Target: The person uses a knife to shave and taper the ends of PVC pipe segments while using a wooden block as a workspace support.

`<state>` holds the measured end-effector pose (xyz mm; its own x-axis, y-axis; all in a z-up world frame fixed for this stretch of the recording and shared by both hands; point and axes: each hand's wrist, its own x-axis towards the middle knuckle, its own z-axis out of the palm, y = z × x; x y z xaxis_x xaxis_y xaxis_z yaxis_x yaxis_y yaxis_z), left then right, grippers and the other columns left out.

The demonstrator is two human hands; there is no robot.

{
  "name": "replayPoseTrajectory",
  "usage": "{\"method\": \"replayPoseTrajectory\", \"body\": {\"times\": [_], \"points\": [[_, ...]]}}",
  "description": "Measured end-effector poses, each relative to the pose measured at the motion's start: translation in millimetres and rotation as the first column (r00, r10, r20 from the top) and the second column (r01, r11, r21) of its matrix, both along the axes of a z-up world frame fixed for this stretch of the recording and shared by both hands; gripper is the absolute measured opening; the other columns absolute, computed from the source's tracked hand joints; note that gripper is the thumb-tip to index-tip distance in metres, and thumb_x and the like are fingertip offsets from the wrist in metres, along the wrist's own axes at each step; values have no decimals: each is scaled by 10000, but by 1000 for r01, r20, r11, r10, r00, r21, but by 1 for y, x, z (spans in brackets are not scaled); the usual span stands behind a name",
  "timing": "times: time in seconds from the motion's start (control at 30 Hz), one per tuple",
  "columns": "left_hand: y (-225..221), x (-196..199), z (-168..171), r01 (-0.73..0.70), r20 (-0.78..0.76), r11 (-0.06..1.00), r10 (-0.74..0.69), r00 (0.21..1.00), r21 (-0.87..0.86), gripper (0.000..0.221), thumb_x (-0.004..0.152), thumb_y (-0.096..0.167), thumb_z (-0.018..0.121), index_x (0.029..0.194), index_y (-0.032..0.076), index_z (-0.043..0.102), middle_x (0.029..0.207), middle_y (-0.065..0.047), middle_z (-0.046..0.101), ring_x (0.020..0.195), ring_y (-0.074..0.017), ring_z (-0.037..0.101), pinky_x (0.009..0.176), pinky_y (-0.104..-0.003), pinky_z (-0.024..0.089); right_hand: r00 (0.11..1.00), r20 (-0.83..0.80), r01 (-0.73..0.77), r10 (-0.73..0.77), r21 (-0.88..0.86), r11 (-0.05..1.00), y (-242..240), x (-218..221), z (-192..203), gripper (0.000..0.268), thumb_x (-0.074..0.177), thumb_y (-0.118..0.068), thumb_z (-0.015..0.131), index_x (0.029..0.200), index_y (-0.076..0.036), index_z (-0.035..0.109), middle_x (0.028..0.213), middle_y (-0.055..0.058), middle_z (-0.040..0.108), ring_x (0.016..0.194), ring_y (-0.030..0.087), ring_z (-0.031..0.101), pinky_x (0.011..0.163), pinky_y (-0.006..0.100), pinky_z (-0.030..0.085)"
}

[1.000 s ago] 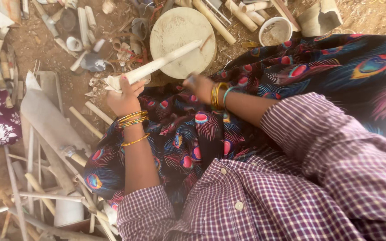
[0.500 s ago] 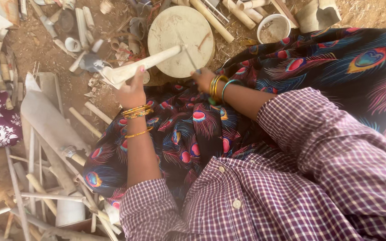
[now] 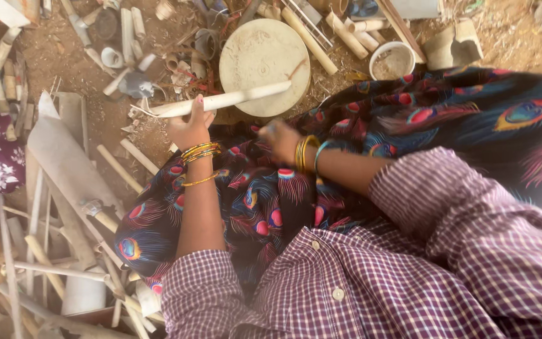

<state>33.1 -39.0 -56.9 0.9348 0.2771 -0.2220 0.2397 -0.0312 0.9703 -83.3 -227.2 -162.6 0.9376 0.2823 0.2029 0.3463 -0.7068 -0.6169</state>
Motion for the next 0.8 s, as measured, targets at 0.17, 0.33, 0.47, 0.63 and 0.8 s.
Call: {"method": "replayPoseTrajectory", "body": {"times": [0.17, 0.33, 0.47, 0.63, 0.8], "points": [[4, -1, -5, -15, -36, 1000, 15, 999, -1, 336, 869, 140, 802, 1011, -135, 670, 907, -208, 753, 750, -230, 788, 662, -334, 703, 739, -673, 251, -39, 222, 942, -9, 8, -19, 450, 864, -337, 631, 1225, -80, 558, 1028, 175, 669, 933, 326, 689, 809, 440, 587], [-6, 2, -10, -4, 46, 999, 2, 999, 48, 368, 850, 163, 815, 1040, -105, 648, 893, -184, 744, 712, -216, 760, 590, -318, 656, 710, -653, 464, -264, 151, 873, -3, 7, -32, 407, 963, -391, 597, 1189, -57, 535, 1001, 144, 656, 897, 302, 705, 791, 460, 590], [-6, 1, -5, -57, 14, 998, 57, 998, 3, 380, 844, 164, 827, 1025, -115, 644, 879, -200, 745, 676, -245, 770, 554, -321, 657, 930, -367, 32, 30, 162, 986, 12, -7, -30, 384, 926, -386, 637, 1131, -70, 563, 954, 154, 641, 848, 318, 660, 765, 470, 550], [-11, 2, 0, -132, -65, 991, 130, 989, -17, 407, 817, 183, 829, 1015, -100, 614, 855, -199, 753, 655, -257, 783, 513, -320, 644, 625, -765, 395, -158, 135, 908, -6, 7, -44, 388, 916, -365, 617, 1180, -87, 556, 878, 135, 600, 798, 317, 592, 715, 451, 517], [-11, 0, -3, -87, -59, 996, 89, 994, 24, 408, 827, 219, 844, 1005, -98, 657, 873, -192, 758, 678, -240, 783, 529, -293, 622, 926, 371, -45, 72, -82, 996, 0, 9, -58, 333, 936, -255, 637, 1207, -136, 483, 908, 85, 632, 893, 279, 657, 807, 394, 573]]}}
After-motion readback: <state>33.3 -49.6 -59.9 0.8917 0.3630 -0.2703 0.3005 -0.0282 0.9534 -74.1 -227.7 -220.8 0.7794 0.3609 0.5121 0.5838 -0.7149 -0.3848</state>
